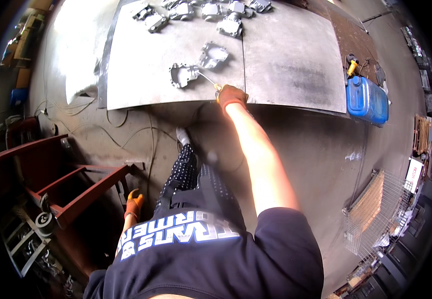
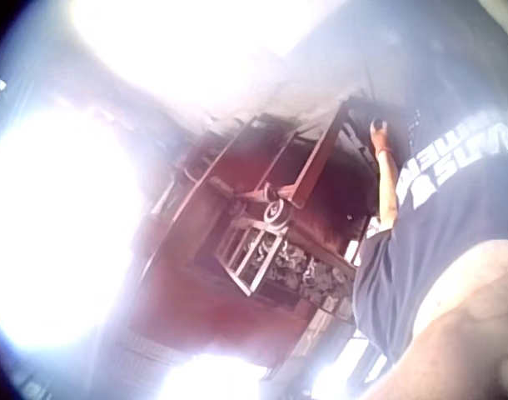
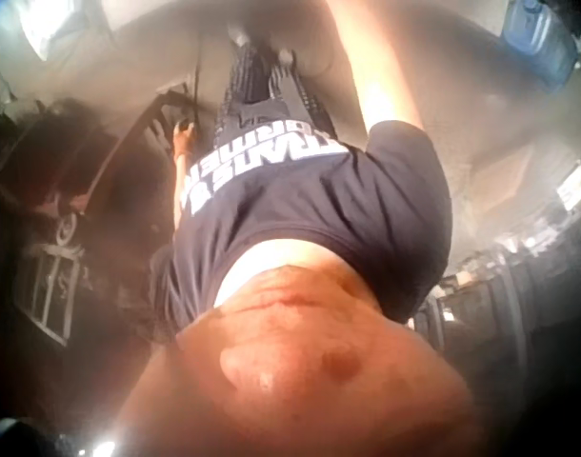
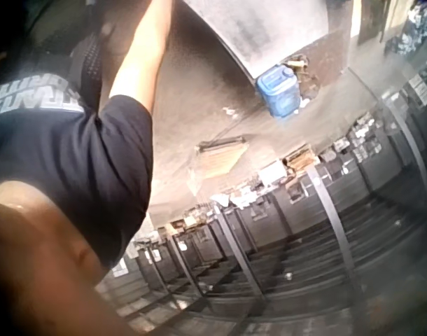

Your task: The person uses a handheld air nozzle to blow dust or debris off small metal engine or machine housings. The person picks up individual housings from a metal shelf, places them on a metal table, blows them clean, and then returns them to the shelf.

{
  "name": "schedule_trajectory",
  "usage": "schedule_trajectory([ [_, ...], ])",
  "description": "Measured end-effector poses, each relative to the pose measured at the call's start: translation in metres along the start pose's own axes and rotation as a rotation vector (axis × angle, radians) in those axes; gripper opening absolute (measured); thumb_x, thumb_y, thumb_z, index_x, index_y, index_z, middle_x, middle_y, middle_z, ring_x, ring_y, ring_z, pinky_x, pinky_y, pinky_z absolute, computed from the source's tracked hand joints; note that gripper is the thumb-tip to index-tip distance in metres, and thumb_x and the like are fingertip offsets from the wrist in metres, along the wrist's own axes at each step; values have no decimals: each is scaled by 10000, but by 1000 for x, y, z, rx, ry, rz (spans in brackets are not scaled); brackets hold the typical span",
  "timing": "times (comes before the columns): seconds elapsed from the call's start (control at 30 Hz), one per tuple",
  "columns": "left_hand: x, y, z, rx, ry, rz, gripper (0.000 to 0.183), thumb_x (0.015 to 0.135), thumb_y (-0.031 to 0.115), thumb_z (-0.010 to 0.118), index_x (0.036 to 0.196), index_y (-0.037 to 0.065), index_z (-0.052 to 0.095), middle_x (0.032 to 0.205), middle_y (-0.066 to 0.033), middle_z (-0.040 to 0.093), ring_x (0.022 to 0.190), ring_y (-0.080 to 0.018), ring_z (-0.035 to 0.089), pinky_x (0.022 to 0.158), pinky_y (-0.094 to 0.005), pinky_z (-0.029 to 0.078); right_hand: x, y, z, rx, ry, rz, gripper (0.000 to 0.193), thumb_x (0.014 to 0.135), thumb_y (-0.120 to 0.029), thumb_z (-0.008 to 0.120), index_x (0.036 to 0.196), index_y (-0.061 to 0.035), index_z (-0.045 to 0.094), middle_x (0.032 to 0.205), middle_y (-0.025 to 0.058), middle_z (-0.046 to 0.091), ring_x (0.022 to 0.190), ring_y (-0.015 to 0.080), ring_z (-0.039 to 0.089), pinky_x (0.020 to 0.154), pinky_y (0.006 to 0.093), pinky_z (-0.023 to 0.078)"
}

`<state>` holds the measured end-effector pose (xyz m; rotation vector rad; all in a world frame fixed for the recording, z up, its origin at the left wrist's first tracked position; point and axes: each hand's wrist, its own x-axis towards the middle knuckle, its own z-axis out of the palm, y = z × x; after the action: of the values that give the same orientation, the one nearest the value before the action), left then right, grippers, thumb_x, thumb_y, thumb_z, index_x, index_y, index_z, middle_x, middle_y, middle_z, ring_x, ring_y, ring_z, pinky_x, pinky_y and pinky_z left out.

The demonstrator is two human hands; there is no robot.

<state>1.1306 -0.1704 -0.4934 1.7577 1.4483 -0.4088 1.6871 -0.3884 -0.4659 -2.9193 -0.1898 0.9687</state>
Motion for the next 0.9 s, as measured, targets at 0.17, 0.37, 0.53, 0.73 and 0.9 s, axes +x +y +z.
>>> schedule_trajectory([
  [0.17,2,15,4,-58,5,43,390,809,151,628,1193,95,588,994,-93,682,901,-205,651,789,-305,502,-1,16,-22,152,82,151,411,883,-455,535,1154,-156,615,1083,99,673,1041,293,640,856,416,502],
  [0.37,82,166,22,286,0,362,452,783,187,625,1230,181,563,911,-150,677,848,-295,661,731,-379,503,1,40,-23,223,132,109,399,873,-477,533,1096,-156,614,1087,106,668,1024,308,638,852,420,501],
  [0.53,149,370,94,670,84,771,690,790,283,656,1410,220,361,1253,-138,522,1020,-347,562,860,-415,460,-12,63,-4,189,107,71,331,811,-384,632,1061,-167,620,941,124,691,914,329,657,796,441,505],
  [0.73,211,522,210,918,62,849,974,659,402,775,1463,342,227,1527,-100,230,1381,-409,224,1086,-584,215,-47,95,26,171,56,146,387,763,-244,729,1103,-114,599,951,141,685,854,314,664,741,393,517],
  [0.9,249,557,274,958,26,853,969,647,396,784,1460,314,263,1545,-133,163,1388,-446,171,1096,-602,169,-96,108,37,779,139,361,319,804,-26,665,1114,-6,592,785,89,630,691,129,578,651,293,492],
])
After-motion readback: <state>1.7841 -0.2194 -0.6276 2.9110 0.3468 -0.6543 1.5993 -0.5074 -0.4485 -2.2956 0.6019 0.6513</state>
